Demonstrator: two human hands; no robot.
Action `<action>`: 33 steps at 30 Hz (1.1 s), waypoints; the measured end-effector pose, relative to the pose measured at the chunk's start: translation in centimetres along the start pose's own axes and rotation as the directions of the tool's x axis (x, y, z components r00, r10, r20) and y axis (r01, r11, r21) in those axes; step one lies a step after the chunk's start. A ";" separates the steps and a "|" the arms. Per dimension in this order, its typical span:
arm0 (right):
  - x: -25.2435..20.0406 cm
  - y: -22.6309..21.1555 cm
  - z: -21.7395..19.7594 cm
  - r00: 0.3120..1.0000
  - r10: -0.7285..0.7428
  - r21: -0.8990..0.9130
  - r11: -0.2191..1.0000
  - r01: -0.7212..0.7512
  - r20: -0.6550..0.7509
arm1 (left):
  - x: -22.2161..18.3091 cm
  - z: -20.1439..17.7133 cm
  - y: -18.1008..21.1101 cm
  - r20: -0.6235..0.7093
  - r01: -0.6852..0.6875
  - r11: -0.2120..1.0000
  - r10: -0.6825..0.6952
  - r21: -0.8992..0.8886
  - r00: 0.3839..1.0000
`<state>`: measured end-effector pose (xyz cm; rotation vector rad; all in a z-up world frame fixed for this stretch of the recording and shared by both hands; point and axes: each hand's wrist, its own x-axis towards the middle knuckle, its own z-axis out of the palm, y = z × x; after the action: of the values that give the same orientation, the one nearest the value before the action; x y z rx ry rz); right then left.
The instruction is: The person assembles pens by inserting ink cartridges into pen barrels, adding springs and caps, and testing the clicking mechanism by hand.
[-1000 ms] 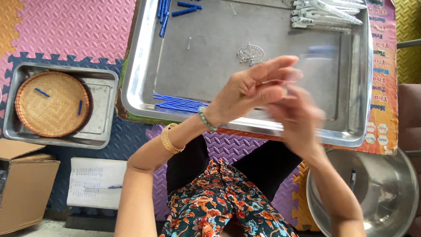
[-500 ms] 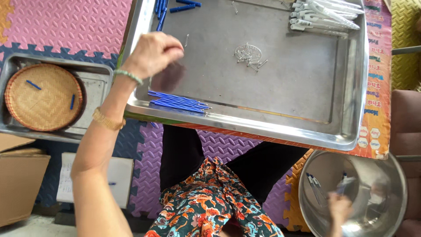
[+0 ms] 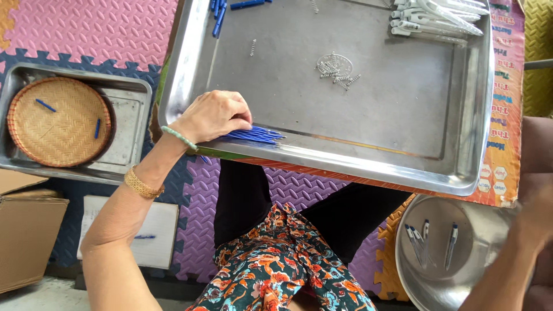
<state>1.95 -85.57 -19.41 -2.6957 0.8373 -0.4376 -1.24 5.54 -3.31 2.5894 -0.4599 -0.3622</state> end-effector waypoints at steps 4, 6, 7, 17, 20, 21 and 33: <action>-10.0 -39.9 -5.7 0.453 -0.861 0.571 0.257 0.780 -0.230 | -0.2 -0.1 -0.6 -0.201 -0.114 0.992 0.100 -0.059 0.974; -19.9 -55.0 -10.3 0.289 -0.947 0.532 0.318 0.785 0.138 | -0.9 -0.8 0.0 -0.344 -0.146 0.967 0.067 -0.210 0.936; -20.8 -57.8 -7.4 0.287 -0.948 0.534 0.314 0.785 0.136 | -1.1 -1.1 0.2 -0.346 -0.143 0.968 0.064 -0.208 0.936; -26.1 -69.0 7.5 -0.110 -0.988 0.523 -0.039 0.852 0.106 | -2.7 -2.8 0.2 -0.587 -0.181 0.945 -0.016 -0.274 0.809; -26.1 -67.0 3.8 -0.054 -0.985 0.622 0.062 0.780 0.166 | -2.4 -2.9 0.1 -0.611 -0.212 0.946 0.019 -0.245 0.792; -26.1 -66.4 1.9 0.008 -0.962 0.701 0.206 0.683 0.274 | -2.3 -3.0 0.1 -0.616 -0.228 0.946 0.039 -0.231 0.787; -25.7 -60.6 -4.5 0.055 -0.997 0.820 -0.013 0.572 -0.054 | 0.1 -2.3 2.9 -0.601 -0.351 0.864 0.072 -0.362 0.796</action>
<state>10.37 -23.41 0.93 -1.9302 -1.2299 -0.0131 -1.13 4.02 0.05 2.0066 -0.3865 0.3578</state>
